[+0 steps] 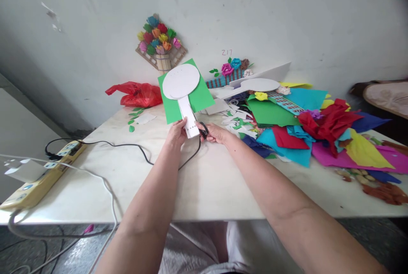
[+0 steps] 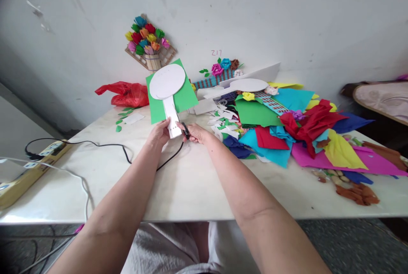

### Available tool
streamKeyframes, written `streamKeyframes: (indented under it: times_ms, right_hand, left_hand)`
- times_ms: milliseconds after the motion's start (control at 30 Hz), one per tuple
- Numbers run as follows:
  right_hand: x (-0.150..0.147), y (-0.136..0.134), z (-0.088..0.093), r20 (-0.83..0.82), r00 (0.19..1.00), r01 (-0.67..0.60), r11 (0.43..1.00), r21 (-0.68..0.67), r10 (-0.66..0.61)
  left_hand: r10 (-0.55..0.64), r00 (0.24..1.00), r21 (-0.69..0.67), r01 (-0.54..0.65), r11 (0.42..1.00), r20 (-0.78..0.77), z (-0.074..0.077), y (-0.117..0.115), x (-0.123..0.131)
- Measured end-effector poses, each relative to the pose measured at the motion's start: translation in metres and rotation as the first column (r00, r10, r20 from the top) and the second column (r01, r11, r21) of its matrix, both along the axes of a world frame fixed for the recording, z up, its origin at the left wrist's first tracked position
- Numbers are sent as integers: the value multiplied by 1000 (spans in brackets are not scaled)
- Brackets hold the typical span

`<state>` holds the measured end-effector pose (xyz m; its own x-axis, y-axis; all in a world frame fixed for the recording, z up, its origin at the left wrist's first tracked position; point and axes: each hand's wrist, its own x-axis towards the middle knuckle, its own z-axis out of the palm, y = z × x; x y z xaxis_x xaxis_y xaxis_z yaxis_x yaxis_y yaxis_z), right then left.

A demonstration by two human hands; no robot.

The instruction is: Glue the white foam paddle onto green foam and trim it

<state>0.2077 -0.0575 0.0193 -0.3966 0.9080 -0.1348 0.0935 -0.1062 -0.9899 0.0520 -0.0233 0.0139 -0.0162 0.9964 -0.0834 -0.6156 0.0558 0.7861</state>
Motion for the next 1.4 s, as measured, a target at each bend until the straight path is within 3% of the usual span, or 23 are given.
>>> streamKeyframes:
  times_ms: [467,1400]
  right_hand:
    - [-5,1,-2,-30,999,43,999,6,-43]
    - [-10,-2,-2,-39,994,100,993,69,-98]
  left_hand:
    - [-1,1000,-4,1,1000,15,1,-2,5]
    - [-124,992,29,124,992,14,-5,2,4]
